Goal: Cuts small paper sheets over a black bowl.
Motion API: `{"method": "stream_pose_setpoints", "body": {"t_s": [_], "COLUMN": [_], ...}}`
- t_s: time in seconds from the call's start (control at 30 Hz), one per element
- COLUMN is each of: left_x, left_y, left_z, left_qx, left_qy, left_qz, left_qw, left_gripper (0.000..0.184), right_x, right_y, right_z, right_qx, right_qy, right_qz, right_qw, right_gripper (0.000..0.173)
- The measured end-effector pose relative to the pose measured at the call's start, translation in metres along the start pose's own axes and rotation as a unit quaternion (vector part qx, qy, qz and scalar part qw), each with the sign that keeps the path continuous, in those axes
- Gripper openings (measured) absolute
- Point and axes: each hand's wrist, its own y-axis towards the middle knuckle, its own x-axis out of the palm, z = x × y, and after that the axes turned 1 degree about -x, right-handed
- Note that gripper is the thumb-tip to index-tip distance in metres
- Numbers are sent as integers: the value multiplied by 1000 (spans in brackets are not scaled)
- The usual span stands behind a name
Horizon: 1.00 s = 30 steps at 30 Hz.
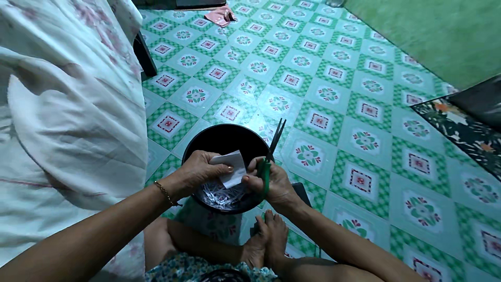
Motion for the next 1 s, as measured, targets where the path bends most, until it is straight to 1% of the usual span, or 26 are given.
{"method": "stream_pose_setpoints", "body": {"t_s": [0.2, 0.4, 0.47, 0.57, 0.73, 0.8, 0.87, 1.0], "left_x": [1, -2, 0, 3, 13, 16, 16, 9], "left_y": [-1, -2, -4, -5, -7, -8, -8, -3], "left_z": [1, -1, -1, -1, -3, -4, -7, -12], "left_qx": [11, 37, 42, 35, 3, 17, 40, 109], "left_qy": [7, 111, 102, 29, -49, -71, -70, 0], "left_qz": [5, -52, -51, -22, 40, 54, 59, 79], "left_qw": [1000, 992, 993, 999, 998, 996, 995, 991], "left_gripper": [16, 14, 15, 7, 7, 9, 11, 13], "right_x": [0, -3, -4, -3, 3, 5, 6, 5], "right_y": [0, 4, 6, 8, 10, 11, 10, 6], "right_z": [-1, 0, 2, 2, -2, -2, -2, -2], "right_qx": [-11, -54, -67, -61, -60, -67, -68, -51], "right_qy": [-4, -48, -52, -47, -34, -22, -22, -98], "right_qz": [-6, 4, 2, 6, 31, 36, 23, -46], "right_qw": [1000, 997, 996, 997, 997, 997, 997, 993], "right_gripper": [20, 21, 23, 23, 23, 25, 25, 18]}}
